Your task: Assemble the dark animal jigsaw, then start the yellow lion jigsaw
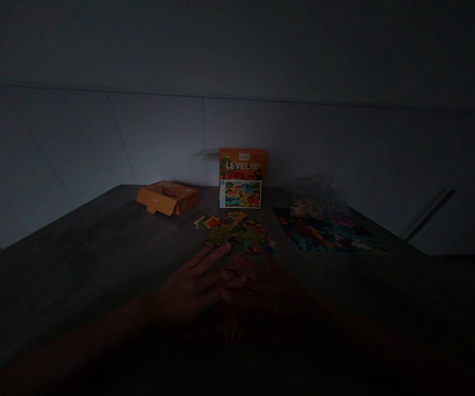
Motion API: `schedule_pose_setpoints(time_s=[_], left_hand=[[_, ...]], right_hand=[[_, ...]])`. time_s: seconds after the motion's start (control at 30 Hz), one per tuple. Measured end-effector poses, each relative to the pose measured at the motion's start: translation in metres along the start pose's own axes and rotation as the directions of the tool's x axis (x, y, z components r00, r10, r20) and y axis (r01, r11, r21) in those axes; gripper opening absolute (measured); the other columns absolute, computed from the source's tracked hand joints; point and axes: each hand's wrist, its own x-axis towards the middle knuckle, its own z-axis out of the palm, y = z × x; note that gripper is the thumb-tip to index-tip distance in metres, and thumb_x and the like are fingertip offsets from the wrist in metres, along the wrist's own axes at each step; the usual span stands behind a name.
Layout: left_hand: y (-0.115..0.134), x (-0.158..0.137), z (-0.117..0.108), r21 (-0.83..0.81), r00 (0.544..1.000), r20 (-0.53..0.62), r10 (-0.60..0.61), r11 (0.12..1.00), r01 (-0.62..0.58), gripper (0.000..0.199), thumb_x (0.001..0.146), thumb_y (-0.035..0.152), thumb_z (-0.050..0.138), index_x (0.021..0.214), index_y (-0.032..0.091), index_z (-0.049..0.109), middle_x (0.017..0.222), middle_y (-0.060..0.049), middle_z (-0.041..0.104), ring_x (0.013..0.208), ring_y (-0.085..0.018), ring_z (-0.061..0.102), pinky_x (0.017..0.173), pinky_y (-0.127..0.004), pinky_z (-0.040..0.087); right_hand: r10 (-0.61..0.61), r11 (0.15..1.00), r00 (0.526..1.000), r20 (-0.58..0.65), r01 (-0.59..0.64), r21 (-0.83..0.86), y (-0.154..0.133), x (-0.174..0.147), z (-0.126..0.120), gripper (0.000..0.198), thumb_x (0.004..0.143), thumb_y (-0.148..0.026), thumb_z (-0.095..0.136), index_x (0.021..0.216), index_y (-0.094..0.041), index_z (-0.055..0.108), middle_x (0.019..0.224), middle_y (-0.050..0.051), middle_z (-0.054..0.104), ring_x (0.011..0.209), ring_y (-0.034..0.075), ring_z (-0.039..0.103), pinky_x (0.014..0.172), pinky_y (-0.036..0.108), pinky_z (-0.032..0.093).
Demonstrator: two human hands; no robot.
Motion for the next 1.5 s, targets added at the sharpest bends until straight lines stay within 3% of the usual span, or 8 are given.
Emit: schedule_pose_setpoints(time_s=[0.17,0.3,0.4,0.5,0.67,0.83,1.1,1.5], left_hand=[[-0.002,0.000,0.003,0.059,0.999,0.018,-0.049,0.997,0.048,0.084,0.095,0.041,0.056,0.159,0.012,0.011,0.157,-0.015,0.034,0.151,-0.038,-0.001,0.120,-0.061,0.015],[-0.005,0.000,0.002,0.056,0.992,0.022,-0.126,0.991,0.124,0.092,0.095,0.042,0.056,0.158,0.006,0.001,0.156,-0.018,0.035,0.151,-0.037,-0.001,0.119,-0.061,0.020],[-0.012,-0.003,0.006,0.081,0.975,0.029,-0.221,0.973,0.218,0.085,0.094,0.045,0.056,0.157,0.005,0.015,0.153,-0.019,0.040,0.151,-0.040,0.001,0.118,-0.063,0.022],[-0.021,-0.007,0.014,0.127,0.941,0.073,-0.331,0.939,0.320,0.073,0.096,0.048,0.052,0.153,0.007,0.031,0.151,-0.018,0.043,0.149,-0.043,0.000,0.115,-0.066,0.025],[-0.032,-0.016,0.030,0.158,0.865,0.141,-0.482,0.873,0.461,0.056,0.098,0.042,0.050,0.145,0.011,0.047,0.157,-0.015,0.035,0.148,-0.047,0.001,0.112,-0.068,0.030],[-0.036,-0.018,0.032,0.092,0.845,0.182,-0.503,0.864,0.495,0.042,0.098,0.038,0.049,0.133,0.015,0.057,0.157,-0.010,0.036,0.148,-0.046,0.007,0.113,-0.065,0.033],[-0.039,-0.017,0.031,-0.001,0.865,0.153,-0.478,0.875,0.484,0.033,0.097,0.035,0.052,0.118,0.014,0.066,0.139,-0.013,0.057,0.147,-0.042,0.020,0.116,-0.063,0.032],[-0.037,-0.016,0.029,-0.042,0.847,0.165,-0.506,0.854,0.518,0.029,0.096,0.035,0.054,0.112,0.016,0.069,0.136,-0.010,0.060,0.147,-0.039,0.024,0.117,-0.060,0.034]], right_hand=[[0.054,0.998,0.998,0.009,-0.054,-0.020,0.000,0.004,0.002,0.057,0.100,-0.042,0.055,0.148,-0.016,0.041,0.146,0.011,0.048,0.148,0.031,0.015,0.118,0.063,0.011],[0.102,0.994,0.995,0.012,-0.101,-0.031,0.003,0.003,0.005,0.057,0.102,-0.043,0.051,0.149,-0.014,0.040,0.149,0.013,0.043,0.147,0.034,0.017,0.118,0.065,0.013],[0.183,0.983,0.982,0.042,-0.182,-0.031,0.009,-0.003,0.009,0.053,0.104,-0.044,0.047,0.146,-0.012,0.044,0.154,0.012,0.036,0.145,0.035,0.023,0.117,0.066,0.014],[0.271,0.962,0.961,0.050,-0.269,-0.040,0.018,-0.011,0.014,0.051,0.103,-0.043,0.048,0.142,-0.010,0.048,0.152,0.014,0.038,0.141,0.037,0.032,0.116,0.068,0.014],[0.367,0.929,0.929,0.042,-0.364,-0.061,0.028,-0.018,0.024,0.048,0.099,-0.042,0.055,0.133,-0.009,0.057,0.145,0.016,0.048,0.137,0.042,0.036,0.114,0.070,0.015],[0.418,0.908,0.904,0.086,-0.417,-0.039,0.027,-0.015,0.022,0.033,0.098,-0.034,0.056,0.121,-0.013,0.066,0.140,0.014,0.053,0.136,0.041,0.039,0.113,0.068,0.022],[0.427,0.904,0.898,0.111,-0.428,-0.010,0.027,-0.015,0.022,0.024,0.096,-0.033,0.059,0.109,-0.017,0.071,0.139,0.014,0.054,0.133,0.038,0.042,0.111,0.067,0.025],[0.443,0.896,0.890,0.109,-0.444,-0.009,0.028,-0.016,0.023,0.023,0.098,-0.034,0.058,0.109,-0.018,0.071,0.142,0.012,0.051,0.138,0.038,0.036,0.115,0.068,0.016]])
